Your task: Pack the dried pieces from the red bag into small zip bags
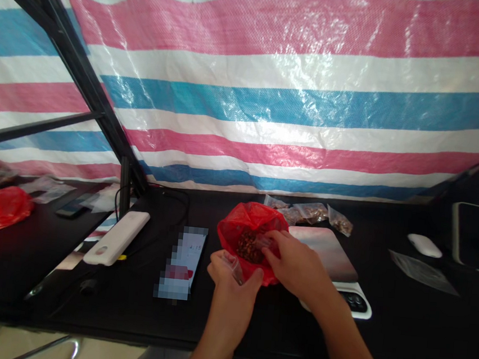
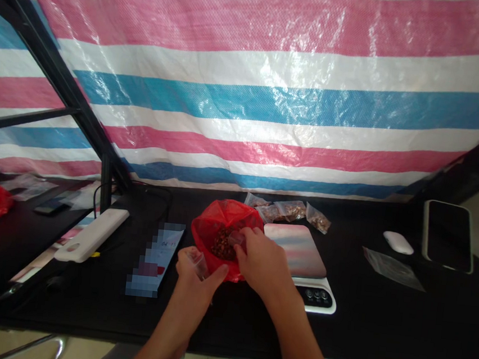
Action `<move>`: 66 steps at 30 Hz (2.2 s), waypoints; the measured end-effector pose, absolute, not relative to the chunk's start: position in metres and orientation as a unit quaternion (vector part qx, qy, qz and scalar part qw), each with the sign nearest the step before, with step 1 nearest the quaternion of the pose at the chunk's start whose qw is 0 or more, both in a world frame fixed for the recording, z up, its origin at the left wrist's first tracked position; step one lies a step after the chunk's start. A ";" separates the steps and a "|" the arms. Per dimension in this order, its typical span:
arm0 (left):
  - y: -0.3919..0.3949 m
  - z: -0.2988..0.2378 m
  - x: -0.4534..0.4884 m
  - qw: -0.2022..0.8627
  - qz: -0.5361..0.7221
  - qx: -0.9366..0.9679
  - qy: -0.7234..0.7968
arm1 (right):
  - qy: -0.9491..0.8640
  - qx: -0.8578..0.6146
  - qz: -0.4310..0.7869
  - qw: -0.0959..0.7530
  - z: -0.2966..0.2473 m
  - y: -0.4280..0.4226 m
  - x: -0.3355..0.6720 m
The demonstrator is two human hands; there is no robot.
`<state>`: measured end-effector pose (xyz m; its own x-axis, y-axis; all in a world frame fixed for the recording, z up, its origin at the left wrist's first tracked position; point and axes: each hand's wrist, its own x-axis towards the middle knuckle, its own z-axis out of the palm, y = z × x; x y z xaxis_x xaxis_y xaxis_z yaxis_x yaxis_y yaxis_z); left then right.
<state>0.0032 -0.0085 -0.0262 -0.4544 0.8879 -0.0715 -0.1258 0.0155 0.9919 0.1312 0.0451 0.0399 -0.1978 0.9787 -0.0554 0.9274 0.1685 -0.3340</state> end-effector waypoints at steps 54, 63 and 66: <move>0.018 -0.017 -0.024 0.427 0.633 0.329 0.557 | -0.786 -0.568 0.192 0.150 0.016 0.057 0.128; 0.018 -0.020 -0.026 0.474 0.605 0.369 0.523 | -0.784 -0.562 0.204 0.168 0.014 0.058 0.124; 0.022 -0.017 -0.028 0.491 0.592 0.344 0.539 | -0.776 -0.567 0.210 0.179 0.012 0.058 0.123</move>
<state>-0.0276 0.0217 -0.0166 -0.2817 0.9518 -0.1210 -0.2101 0.0618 0.9757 0.1229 0.0582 0.0120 -0.2933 0.9552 0.0387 0.8049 0.2686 -0.5291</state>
